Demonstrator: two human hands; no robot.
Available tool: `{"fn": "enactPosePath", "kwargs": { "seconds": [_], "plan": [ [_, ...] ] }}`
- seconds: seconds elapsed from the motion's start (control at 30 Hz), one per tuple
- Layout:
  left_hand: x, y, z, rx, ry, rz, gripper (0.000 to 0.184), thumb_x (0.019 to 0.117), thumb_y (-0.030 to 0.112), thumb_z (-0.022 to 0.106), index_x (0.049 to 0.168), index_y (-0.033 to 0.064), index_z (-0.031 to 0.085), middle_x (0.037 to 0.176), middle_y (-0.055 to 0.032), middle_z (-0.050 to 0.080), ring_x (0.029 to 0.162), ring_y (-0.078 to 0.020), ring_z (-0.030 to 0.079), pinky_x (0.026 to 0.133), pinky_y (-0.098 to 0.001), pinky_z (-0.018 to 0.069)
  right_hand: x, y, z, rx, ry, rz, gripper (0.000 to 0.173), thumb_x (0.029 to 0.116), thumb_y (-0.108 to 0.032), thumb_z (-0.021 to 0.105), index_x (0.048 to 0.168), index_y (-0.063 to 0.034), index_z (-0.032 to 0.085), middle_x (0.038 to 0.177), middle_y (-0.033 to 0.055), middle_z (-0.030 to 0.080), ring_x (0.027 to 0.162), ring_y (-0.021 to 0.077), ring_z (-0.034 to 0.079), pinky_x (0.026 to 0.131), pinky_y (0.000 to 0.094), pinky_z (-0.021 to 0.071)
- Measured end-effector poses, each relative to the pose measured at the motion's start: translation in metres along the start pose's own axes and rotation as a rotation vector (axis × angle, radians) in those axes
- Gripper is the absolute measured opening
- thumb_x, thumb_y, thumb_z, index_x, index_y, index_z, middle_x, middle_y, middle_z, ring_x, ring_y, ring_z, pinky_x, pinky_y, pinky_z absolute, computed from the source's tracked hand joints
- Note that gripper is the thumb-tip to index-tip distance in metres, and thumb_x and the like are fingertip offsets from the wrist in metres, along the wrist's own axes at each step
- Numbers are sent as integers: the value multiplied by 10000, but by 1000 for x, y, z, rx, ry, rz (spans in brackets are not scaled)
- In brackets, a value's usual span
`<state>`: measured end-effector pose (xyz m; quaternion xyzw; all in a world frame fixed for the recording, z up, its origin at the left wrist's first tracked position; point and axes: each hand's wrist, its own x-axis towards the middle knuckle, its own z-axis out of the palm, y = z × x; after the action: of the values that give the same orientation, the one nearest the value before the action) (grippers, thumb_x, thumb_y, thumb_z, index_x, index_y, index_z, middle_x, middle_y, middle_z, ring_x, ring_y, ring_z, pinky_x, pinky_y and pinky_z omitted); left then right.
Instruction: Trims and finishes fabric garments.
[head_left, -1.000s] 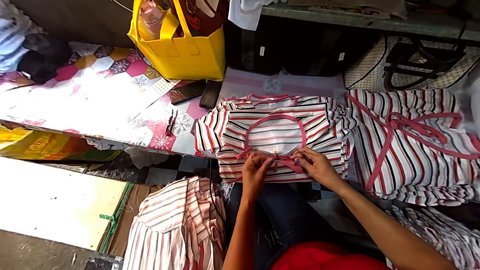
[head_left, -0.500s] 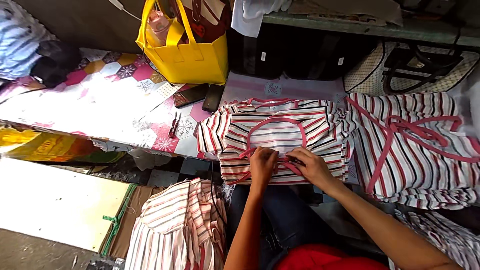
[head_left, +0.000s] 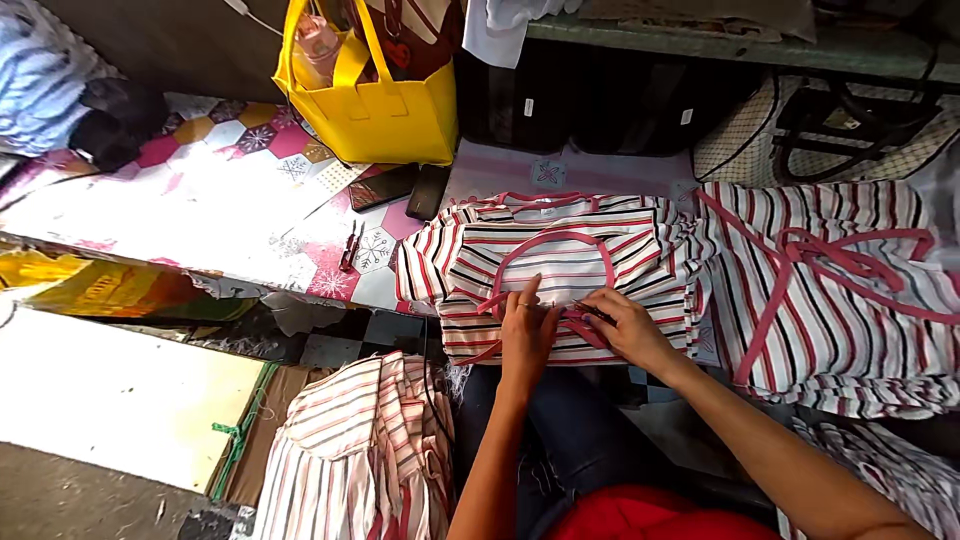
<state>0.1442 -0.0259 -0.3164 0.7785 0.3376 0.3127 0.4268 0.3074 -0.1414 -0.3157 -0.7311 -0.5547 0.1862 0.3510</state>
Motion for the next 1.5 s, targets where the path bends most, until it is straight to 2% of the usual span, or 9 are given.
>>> {"fn": "enactPosePath", "kwargs": {
  "seconds": [0.07,0.13,0.27,0.33,0.43,0.53,0.67,0.77,1.5],
  "plan": [
    [4,-4,3,23,-37,-26,207,925,80,695,1082,-40,755,947,-185,699,772,-202,669,742,-325,562,-1,-1,-1,-13,-18,-4,264,1032,-175,569,1165,-24,740,1159,151,701,1037,230,689,908,377,561],
    [4,-5,2,-29,-39,-80,113,916,38,684,962,-29,763,903,-153,708,753,-144,672,733,-273,563,-3,1,-2,-35,-23,-33,275,1042,-177,550,1184,-33,737,1175,151,698,1048,239,690,906,384,567],
    [-6,-7,2,-160,9,-172,114,945,45,648,960,-41,721,886,-104,692,734,-75,646,706,-229,545,-6,-4,-6,-24,37,-51,333,1076,-241,496,1195,-28,722,1139,128,724,1015,204,710,882,364,577],
    [-11,-11,6,-222,44,-169,122,960,44,622,981,-54,693,901,-102,675,753,-66,636,714,-212,539,-5,-21,-15,136,51,136,350,1091,-239,441,1147,-27,714,938,37,706,814,85,653,760,270,545],
    [-19,-15,12,-287,70,-118,128,974,22,575,988,-78,652,975,-135,641,841,-97,634,774,-226,542,2,-46,-29,591,-113,500,468,1131,-311,241,1044,-88,644,659,-101,455,528,-4,399,505,171,356],
    [-23,-18,14,-315,76,-92,118,974,-8,534,972,-83,626,1036,-165,615,951,-152,636,863,-268,545,8,-54,-31,887,-374,773,459,1139,-375,208,984,-125,561,614,-97,396,451,-1,320,427,155,284],
    [-26,-17,16,-313,88,-95,122,968,-31,504,934,-74,614,1045,-152,572,974,-150,599,877,-255,519,12,-51,-15,962,-515,923,443,1134,-412,250,962,-128,544,596,-93,375,412,-9,277,388,140,246],
    [-28,-15,18,-300,107,-81,127,960,-33,504,917,-73,617,1043,-150,571,998,-151,577,896,-245,489,18,-53,-10,978,-542,935,428,1134,-410,257,958,-134,533,578,-95,354,402,-11,262,382,140,238],
    [-35,-18,22,-403,148,-42,129,971,-7,512,905,-59,610,1098,-140,553,1050,-113,563,917,-199,478,21,-51,-11,907,-589,866,407,1135,-387,280,940,-139,537,569,-103,350,409,-20,268,391,131,232]
  ]
}}
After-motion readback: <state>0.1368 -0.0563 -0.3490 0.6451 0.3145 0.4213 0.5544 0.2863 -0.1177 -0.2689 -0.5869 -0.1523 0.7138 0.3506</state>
